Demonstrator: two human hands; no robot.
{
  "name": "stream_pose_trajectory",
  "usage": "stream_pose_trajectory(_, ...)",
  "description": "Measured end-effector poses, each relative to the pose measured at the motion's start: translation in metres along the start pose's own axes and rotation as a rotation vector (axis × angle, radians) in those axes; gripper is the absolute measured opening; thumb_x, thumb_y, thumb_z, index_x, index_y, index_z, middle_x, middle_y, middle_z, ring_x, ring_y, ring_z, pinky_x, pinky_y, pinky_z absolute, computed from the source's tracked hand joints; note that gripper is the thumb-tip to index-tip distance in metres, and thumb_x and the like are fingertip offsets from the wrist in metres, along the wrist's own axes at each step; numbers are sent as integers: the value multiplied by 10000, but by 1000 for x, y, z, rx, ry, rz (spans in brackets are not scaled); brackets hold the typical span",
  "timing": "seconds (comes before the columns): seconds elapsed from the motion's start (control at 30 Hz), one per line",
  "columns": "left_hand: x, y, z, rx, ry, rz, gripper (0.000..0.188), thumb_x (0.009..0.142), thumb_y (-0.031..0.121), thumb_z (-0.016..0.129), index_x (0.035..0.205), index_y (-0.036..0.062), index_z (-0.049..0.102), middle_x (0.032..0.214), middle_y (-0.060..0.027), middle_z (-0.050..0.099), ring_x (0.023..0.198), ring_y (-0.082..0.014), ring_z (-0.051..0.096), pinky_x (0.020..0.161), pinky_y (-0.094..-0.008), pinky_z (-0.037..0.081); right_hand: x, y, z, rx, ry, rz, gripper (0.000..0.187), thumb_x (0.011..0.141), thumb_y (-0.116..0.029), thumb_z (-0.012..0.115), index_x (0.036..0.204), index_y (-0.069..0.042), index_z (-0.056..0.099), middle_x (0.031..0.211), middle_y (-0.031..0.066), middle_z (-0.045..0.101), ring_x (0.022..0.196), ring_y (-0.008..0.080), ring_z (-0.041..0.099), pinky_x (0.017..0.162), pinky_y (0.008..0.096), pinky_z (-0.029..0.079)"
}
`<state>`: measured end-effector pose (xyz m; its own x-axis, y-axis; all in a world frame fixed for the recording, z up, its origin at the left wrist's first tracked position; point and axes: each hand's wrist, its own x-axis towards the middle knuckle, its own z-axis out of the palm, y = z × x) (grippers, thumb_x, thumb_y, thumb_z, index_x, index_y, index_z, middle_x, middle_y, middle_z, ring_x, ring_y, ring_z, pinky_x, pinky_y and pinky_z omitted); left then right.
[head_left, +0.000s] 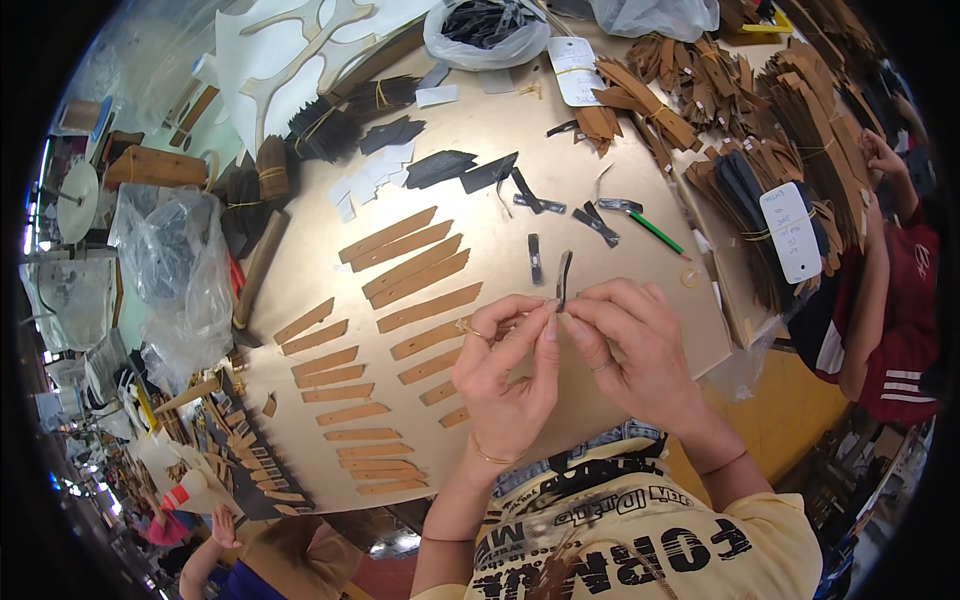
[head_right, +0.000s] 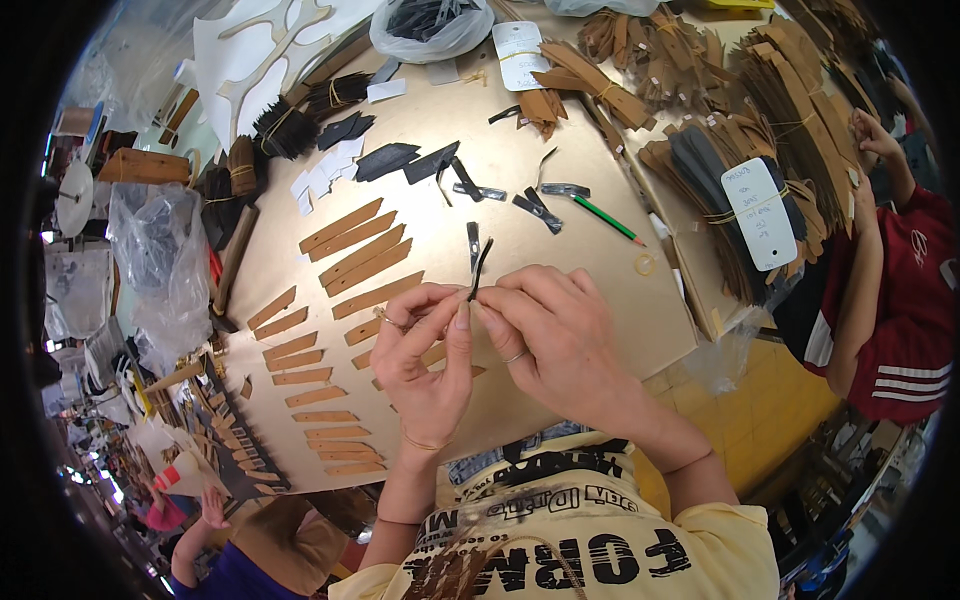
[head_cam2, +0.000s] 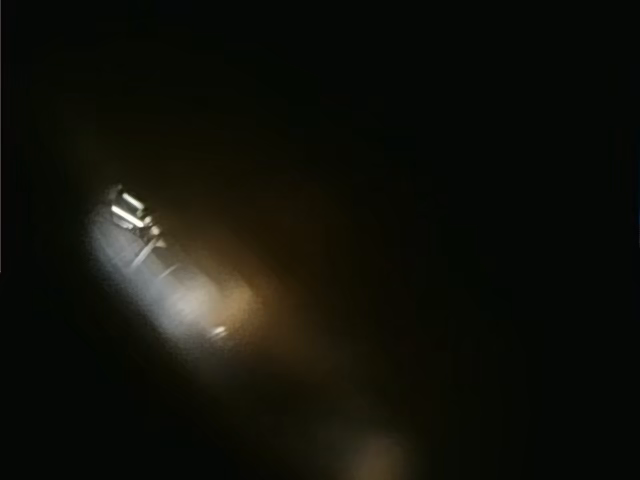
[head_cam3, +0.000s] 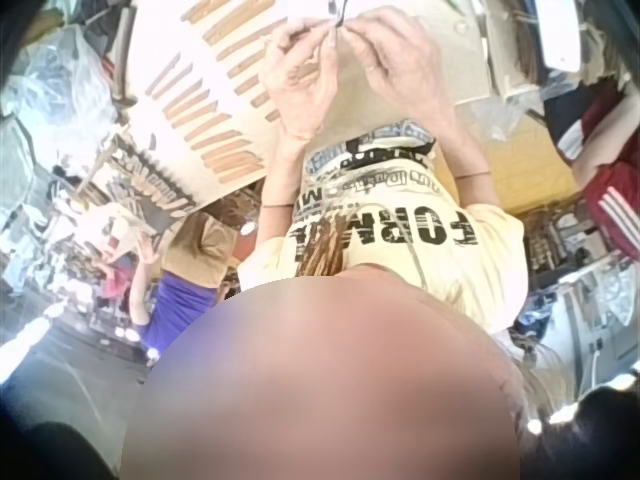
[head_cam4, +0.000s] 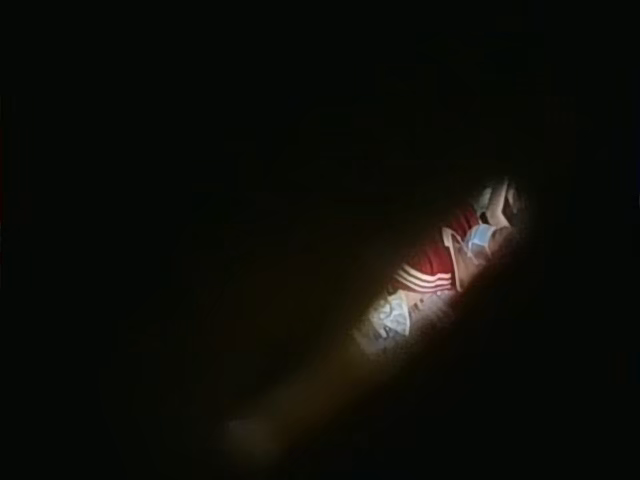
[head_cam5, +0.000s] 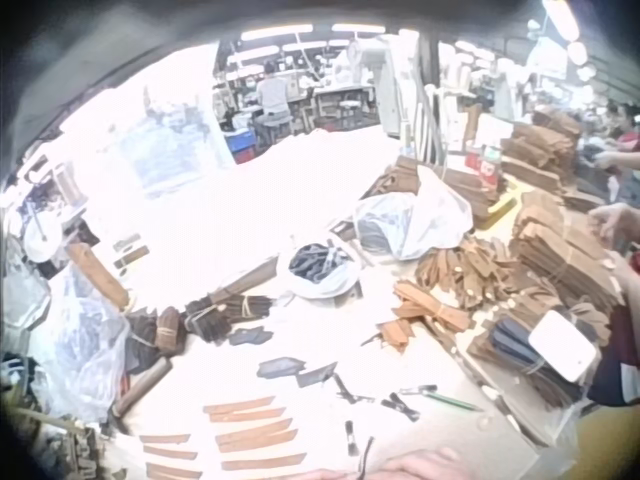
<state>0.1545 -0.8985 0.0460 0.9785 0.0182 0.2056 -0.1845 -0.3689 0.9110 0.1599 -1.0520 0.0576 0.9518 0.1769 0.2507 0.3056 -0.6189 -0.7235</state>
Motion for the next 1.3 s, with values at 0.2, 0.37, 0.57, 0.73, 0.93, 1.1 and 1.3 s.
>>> stream_pose_trajectory(0.2,2,0,0,-9,0,12,199,860,-33,687,1050,-7,738,1042,-105,670,808,-165,650,708,-268,524,2,0,-4,-16,-22,-4,133,882,-104,676,1005,-54,669,931,39,650,799,207,612,723,339,404)
stream_pose_trajectory(0.37,-2,-1,1,-60,28,-145,174,873,-33,670,1034,-14,734,1044,-101,667,815,-149,644,707,-256,517,4,-2,-2,-17,-35,2,140,901,-104,649,1029,-46,656,951,46,652,823,211,617,742,342,406)
stream_pose_trajectory(0.57,11,-24,-12,-293,303,-258,152,915,-7,646,1053,-9,710,1074,-91,648,854,-96,576,692,-244,486,5,5,-6,58,-6,58,123,910,-86,629,1022,-38,646,954,60,647,823,231,612,744,345,405)
stream_pose_trajectory(0.73,21,-31,-24,-105,371,-145,131,903,-4,657,1019,3,717,1054,-89,662,880,-125,600,712,-248,492,3,12,-17,26,-15,166,94,926,-67,606,998,-16,636,932,95,640,811,265,602,754,351,424)
stream_pose_trajectory(0.93,4,-8,17,11,49,105,160,861,-51,686,1008,-9,734,990,-94,672,821,-156,652,727,-262,537,5,8,-12,-78,-65,45,123,903,-65,620,1021,-37,636,957,67,639,840,249,599,763,357,416)
stream_pose_trajectory(1.1,8,-3,16,-25,3,37,164,857,-43,702,1011,-4,742,987,-97,674,823,-150,648,690,-250,529,6,7,-16,-134,-105,20,135,902,-88,624,1033,-53,631,973,56,635,875,239,600,788,359,407)
stream_pose_trajectory(1.3,8,0,12,-18,-29,0,170,856,-45,699,1016,-7,740,996,-99,669,819,-155,645,699,-253,525,7,7,-14,-129,-70,-14,131,924,-151,638,1001,-46,634,949,57,640,859,247,595,772,362,404)
